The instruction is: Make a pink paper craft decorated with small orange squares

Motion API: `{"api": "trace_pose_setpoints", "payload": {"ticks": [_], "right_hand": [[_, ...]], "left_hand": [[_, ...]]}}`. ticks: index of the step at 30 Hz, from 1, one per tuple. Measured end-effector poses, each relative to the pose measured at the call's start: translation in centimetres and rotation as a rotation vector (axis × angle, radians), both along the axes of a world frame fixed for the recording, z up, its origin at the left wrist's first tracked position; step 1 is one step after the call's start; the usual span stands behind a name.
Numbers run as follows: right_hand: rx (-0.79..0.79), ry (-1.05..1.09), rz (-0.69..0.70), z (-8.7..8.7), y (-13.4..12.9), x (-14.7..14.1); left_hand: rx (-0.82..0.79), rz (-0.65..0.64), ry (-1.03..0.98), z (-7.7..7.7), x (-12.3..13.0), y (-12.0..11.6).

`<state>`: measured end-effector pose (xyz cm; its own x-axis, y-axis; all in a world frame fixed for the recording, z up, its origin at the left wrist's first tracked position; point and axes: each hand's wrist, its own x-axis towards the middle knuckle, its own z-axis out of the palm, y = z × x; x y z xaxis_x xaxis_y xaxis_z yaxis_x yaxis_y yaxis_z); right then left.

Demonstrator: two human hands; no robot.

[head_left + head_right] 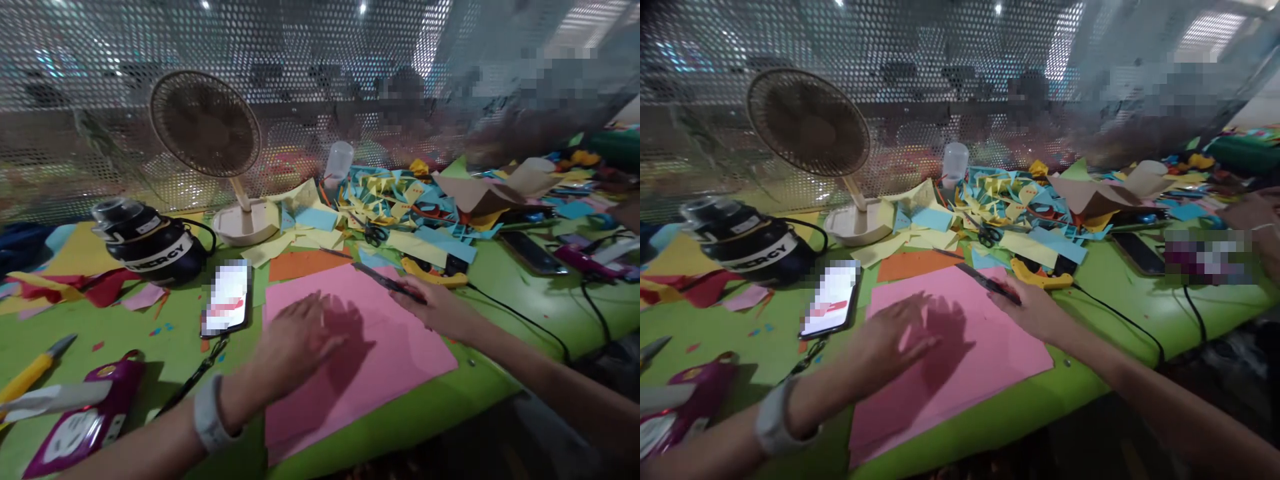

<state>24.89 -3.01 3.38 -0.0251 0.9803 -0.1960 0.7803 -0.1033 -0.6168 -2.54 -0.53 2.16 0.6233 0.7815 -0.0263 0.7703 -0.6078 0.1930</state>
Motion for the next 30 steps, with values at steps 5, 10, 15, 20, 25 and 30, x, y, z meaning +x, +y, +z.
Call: {"api": "trace_pose_setpoints", "payload": {"ticks": [5,10,15,20,25,30], "right_hand": [[0.06,-0.273,0.019,-1.2,-3.2,2.0],[0.056,-0.307,0.018,-2.1,-5.5,3.1],[0.04,-0.239,0.06,-2.1,-6.6,3.3],[0.032,-0.164,0.09,-2.2,-6.8,3.4],[0.031,-0.112,0.087,-2.2,-6.7,3.4],[0.049,-0.087,0.096,-2.4,-6.7,3.5]], "left_hand": [[0.265,-0.152,-0.057,-5.9,1.9,-1.5],[0.273,-0.168,-0.029,-6.9,1.3,-1.3],[0.294,-0.162,-0.036,-6.7,1.4,-1.3],[0.32,-0.172,-0.05,-6.9,1.3,-1.3],[0.328,-0.178,-0.05,-6.9,1.4,-1.3],[0.334,-0.182,-0.043,-7.0,1.4,-1.3]]}}
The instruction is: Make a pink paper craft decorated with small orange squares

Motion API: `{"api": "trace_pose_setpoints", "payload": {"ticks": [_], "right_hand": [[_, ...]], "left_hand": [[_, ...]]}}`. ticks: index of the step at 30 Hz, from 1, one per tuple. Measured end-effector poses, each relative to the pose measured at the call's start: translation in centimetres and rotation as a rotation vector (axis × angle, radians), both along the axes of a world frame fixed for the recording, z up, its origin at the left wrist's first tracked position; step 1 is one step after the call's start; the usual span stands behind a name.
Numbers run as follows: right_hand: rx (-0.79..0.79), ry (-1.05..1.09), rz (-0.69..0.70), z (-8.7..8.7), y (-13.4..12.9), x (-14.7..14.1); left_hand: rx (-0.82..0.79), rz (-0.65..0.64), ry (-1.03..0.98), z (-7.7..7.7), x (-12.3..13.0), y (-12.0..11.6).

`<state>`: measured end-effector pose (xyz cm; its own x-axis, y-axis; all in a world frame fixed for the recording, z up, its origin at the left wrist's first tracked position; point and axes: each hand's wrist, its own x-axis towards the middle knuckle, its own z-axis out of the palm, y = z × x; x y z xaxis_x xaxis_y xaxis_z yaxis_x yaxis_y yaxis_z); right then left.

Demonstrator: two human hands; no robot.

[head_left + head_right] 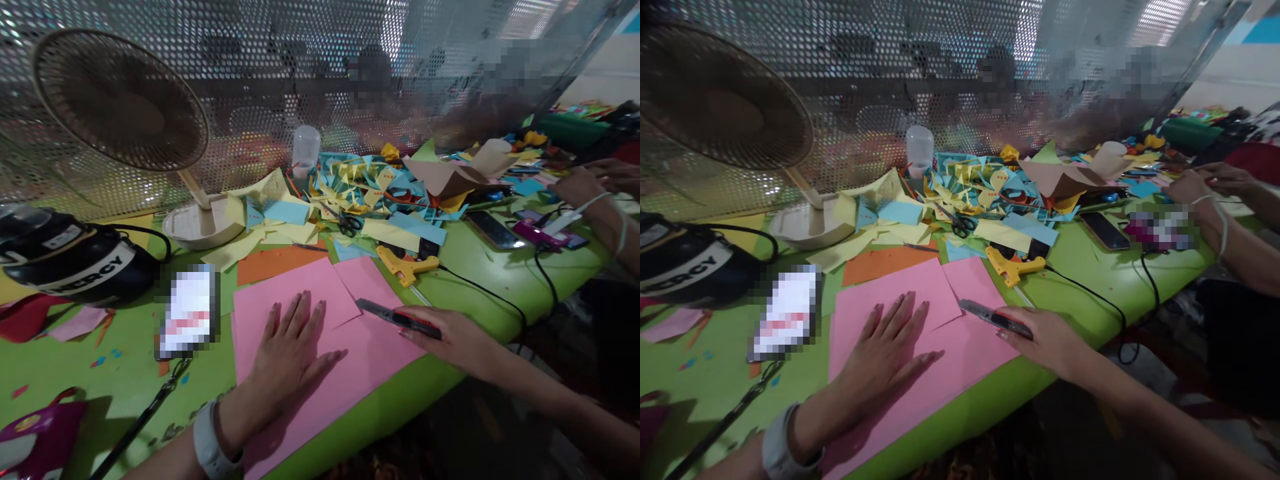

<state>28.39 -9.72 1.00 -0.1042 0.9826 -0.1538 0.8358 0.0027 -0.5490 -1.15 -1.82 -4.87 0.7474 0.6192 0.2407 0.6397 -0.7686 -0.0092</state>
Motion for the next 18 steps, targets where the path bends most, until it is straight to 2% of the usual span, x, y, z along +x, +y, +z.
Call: {"api": "trace_pose_setpoints", "payload": {"ticks": [13,18], "right_hand": [[-0.021,0.007,-0.025,0.4,-1.0,0.5],[-0.013,-0.013,0.013,0.5,-1.6,0.9]], "left_hand": [[-0.04,0.013,-0.03,0.1,0.1,0.0],[-0.045,0.002,-0.046,0.0,0.0,0.0]]}}
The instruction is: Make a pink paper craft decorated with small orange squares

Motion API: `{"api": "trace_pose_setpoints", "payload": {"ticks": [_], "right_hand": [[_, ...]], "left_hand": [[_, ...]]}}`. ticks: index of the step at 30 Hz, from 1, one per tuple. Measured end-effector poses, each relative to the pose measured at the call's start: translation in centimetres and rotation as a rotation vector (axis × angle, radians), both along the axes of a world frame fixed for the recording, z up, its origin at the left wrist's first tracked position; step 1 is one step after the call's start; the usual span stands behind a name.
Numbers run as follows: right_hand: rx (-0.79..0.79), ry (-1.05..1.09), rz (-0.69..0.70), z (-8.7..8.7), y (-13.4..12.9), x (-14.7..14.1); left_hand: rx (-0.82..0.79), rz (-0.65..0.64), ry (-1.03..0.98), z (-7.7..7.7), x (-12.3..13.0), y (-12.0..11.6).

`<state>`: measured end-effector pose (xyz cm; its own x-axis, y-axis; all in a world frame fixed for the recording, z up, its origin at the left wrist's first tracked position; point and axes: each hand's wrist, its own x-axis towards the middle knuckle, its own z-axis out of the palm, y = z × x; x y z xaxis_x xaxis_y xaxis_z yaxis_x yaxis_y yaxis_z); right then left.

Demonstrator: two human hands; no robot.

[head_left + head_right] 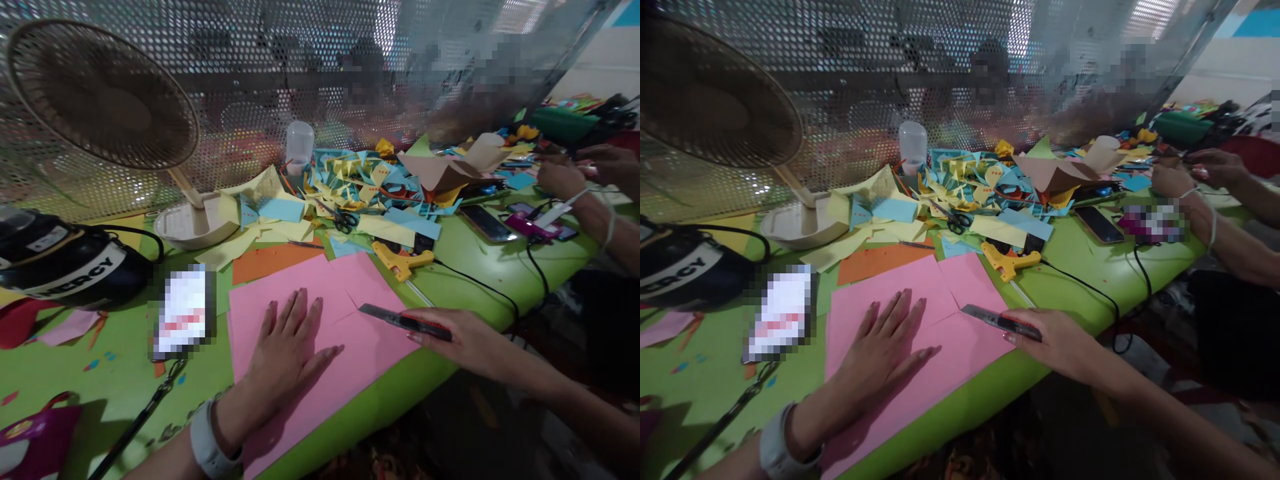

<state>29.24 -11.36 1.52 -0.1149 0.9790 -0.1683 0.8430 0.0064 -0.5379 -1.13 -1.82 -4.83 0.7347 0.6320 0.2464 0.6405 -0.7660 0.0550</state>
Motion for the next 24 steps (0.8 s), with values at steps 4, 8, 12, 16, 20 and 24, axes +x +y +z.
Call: {"api": "trace_pose_setpoints", "payload": {"ticks": [4,8,12,16,20,24], "right_hand": [[0.002,-0.03,0.015,-0.2,0.0,-0.1],[-0.013,-0.019,0.021,-0.2,0.2,-0.2],[-0.01,-0.018,0.01,-0.1,0.4,-0.5],[0.023,-0.073,0.054,-0.4,1.1,-0.7],[0.065,-0.21,0.122,-0.9,2.2,-1.1],[0.206,-0.274,0.118,-1.3,3.3,-1.9]], "left_hand": [[-0.005,0.007,0.036,0.2,0.0,0.0],[-0.007,0.008,0.042,0.2,0.1,0.0],[0.002,0.0,0.047,0.1,0.0,0.0],[0.002,-0.005,0.046,0.2,0.0,0.0],[-0.011,-0.002,0.057,0.3,0.0,0.0],[-0.009,0.001,0.058,0.2,0.0,0.0]]}}
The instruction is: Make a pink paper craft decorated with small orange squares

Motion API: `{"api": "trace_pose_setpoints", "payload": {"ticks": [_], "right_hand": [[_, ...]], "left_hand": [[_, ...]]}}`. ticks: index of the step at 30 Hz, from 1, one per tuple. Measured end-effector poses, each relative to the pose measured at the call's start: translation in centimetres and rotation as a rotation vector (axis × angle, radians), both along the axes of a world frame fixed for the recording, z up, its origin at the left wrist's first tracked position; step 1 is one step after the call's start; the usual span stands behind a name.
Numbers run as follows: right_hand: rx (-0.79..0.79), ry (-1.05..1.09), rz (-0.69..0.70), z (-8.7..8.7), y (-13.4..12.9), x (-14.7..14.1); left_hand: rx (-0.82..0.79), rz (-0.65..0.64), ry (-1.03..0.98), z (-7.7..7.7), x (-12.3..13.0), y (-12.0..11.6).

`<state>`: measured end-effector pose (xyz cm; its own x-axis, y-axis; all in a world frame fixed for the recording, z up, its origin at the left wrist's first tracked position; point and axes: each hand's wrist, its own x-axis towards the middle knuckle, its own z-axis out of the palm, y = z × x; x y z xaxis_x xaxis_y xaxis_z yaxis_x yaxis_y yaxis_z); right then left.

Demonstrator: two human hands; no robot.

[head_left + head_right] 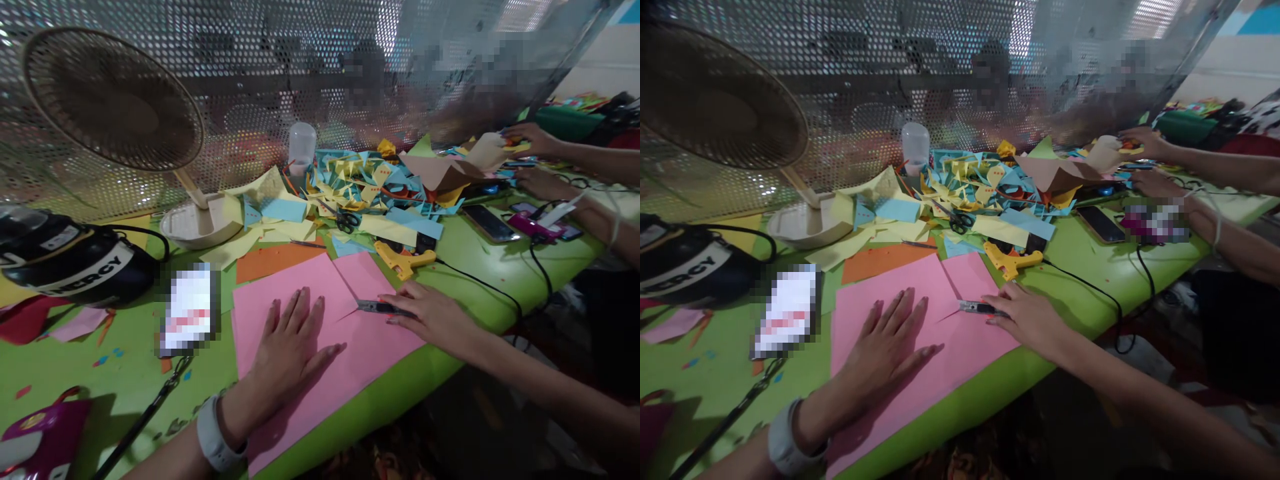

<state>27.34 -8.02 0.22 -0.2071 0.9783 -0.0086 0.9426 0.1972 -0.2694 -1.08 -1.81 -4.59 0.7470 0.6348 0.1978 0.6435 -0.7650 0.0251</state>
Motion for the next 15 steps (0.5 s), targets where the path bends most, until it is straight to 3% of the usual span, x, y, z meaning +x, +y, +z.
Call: {"api": "trace_pose_setpoints", "payload": {"ticks": [6,15], "right_hand": [[0.028,0.006,0.016,-0.1,1.0,-0.9],[-0.029,0.079,0.045,-0.3,0.1,0.7]], "left_hand": [[-0.014,0.004,0.004,0.1,-0.1,-0.1],[-0.031,0.013,-0.002,0.2,0.1,-0.2]]}}
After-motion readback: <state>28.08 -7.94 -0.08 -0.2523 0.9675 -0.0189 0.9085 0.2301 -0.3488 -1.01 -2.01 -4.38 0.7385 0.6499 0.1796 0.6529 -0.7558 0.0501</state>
